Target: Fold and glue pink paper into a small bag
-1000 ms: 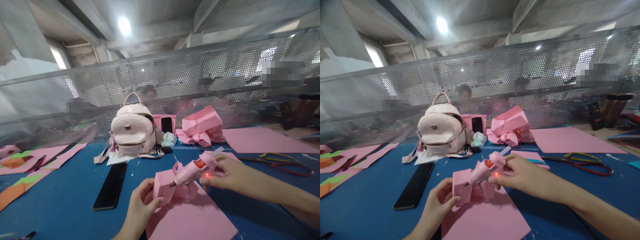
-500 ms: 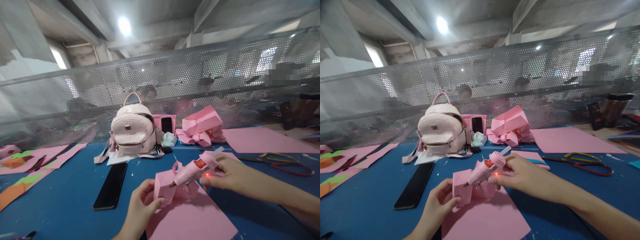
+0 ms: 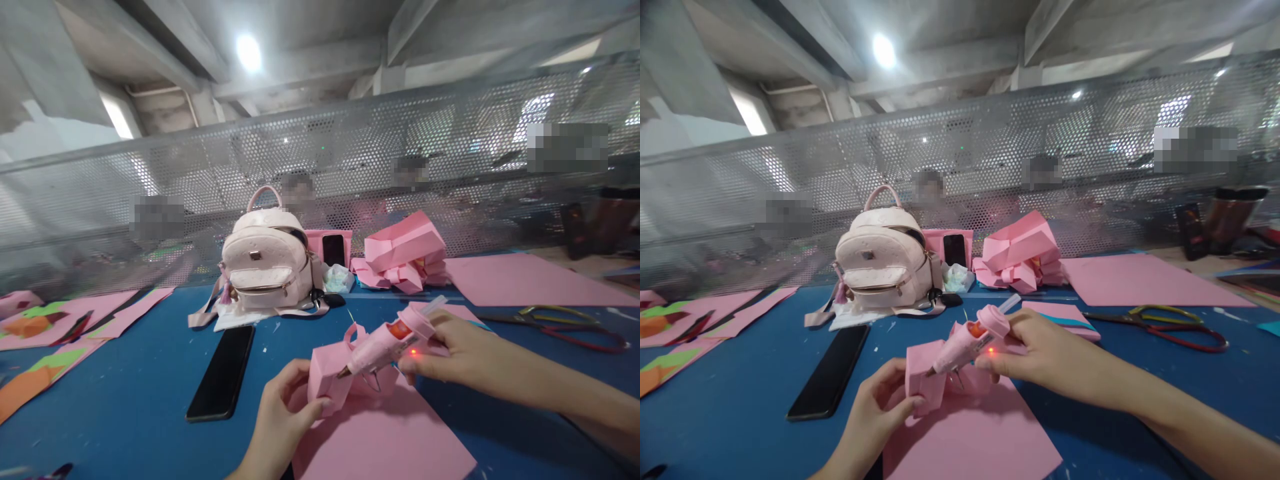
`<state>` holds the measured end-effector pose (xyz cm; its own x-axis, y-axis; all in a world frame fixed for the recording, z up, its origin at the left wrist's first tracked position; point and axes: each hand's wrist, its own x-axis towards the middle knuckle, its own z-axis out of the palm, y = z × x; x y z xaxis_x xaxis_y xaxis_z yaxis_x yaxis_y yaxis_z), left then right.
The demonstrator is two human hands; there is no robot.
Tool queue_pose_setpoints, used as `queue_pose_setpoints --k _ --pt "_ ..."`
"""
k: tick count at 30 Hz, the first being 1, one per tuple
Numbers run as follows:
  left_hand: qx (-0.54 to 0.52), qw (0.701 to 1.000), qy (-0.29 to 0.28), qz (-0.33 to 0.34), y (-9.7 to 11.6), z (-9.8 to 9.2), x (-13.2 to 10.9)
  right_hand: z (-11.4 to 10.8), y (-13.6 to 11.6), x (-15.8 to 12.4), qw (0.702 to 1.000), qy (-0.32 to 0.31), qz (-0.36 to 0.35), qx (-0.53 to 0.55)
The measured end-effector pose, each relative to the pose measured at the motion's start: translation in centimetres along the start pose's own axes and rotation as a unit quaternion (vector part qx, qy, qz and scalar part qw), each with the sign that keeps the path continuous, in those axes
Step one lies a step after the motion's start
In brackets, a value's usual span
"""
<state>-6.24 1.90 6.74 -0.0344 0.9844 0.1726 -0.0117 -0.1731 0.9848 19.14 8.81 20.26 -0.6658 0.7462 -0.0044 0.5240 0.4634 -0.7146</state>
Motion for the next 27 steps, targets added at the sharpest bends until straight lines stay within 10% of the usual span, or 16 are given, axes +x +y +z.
queue_pose_setpoints --k 27 --pt "-0.015 1.000 0.007 0.000 0.2 0.1 0.3 0.6 1.1 0.2 0.996 0.092 -0.023 -0.005"
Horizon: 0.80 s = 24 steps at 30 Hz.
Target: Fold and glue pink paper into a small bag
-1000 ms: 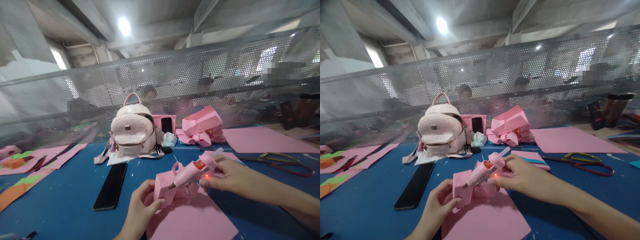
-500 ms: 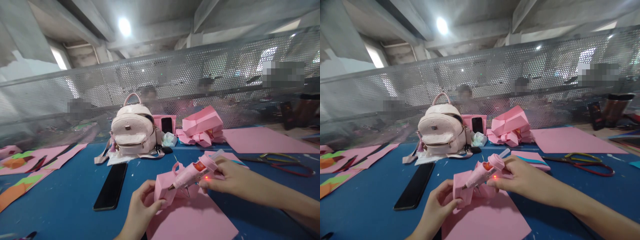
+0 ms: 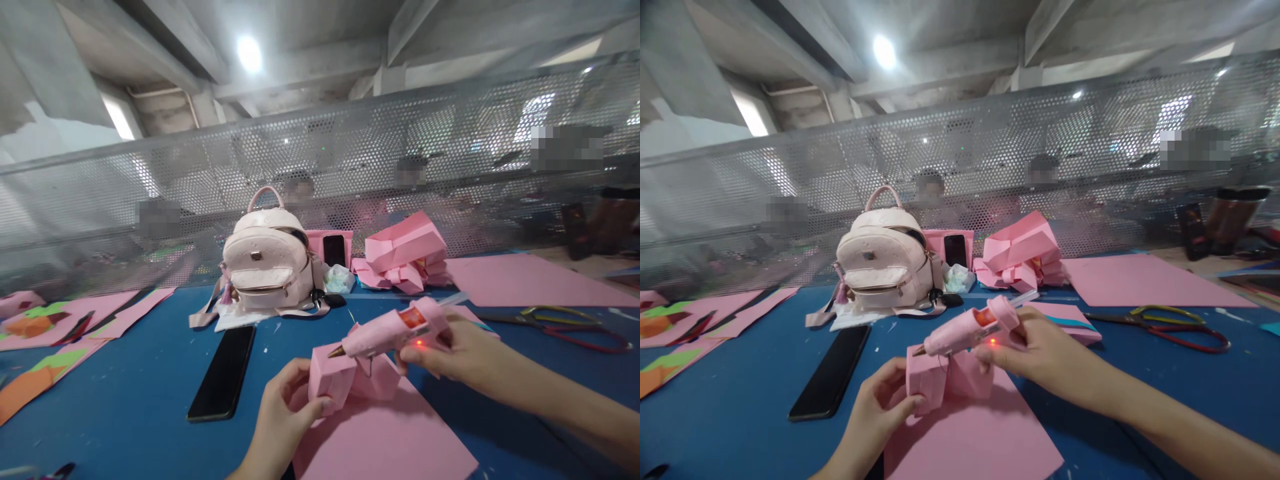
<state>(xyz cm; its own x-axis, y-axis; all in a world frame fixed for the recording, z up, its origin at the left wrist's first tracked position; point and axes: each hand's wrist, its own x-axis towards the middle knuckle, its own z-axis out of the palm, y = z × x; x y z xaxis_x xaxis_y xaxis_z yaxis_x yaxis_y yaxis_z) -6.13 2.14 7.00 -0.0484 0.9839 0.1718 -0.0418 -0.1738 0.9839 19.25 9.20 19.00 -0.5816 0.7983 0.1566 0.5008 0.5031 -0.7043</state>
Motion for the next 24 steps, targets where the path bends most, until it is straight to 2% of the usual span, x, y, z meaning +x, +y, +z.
queue_pose_setpoints --k 6,11,15,21,24 --pt "-0.040 0.999 0.032 -0.010 -0.2 0.2 0.1 -0.5 1.2 0.2 1.000 0.003 0.013 0.016" --pt "-0.032 0.998 0.043 -0.015 -0.3 0.3 0.1 -0.7 0.0 0.2 0.998 -0.049 -0.042 0.007" --pt "-0.039 0.998 0.044 -0.011 -0.3 0.4 0.2 -0.7 -0.8 0.1 0.997 -0.067 -0.029 -0.006" --pt "-0.044 0.998 0.039 -0.009 -0.2 0.4 0.1 -0.7 -1.2 0.1 0.998 -0.059 -0.002 -0.019" --pt "-0.033 0.999 0.040 -0.011 -0.3 0.3 0.1 -0.8 -1.4 0.3 0.998 -0.067 -0.009 -0.011"
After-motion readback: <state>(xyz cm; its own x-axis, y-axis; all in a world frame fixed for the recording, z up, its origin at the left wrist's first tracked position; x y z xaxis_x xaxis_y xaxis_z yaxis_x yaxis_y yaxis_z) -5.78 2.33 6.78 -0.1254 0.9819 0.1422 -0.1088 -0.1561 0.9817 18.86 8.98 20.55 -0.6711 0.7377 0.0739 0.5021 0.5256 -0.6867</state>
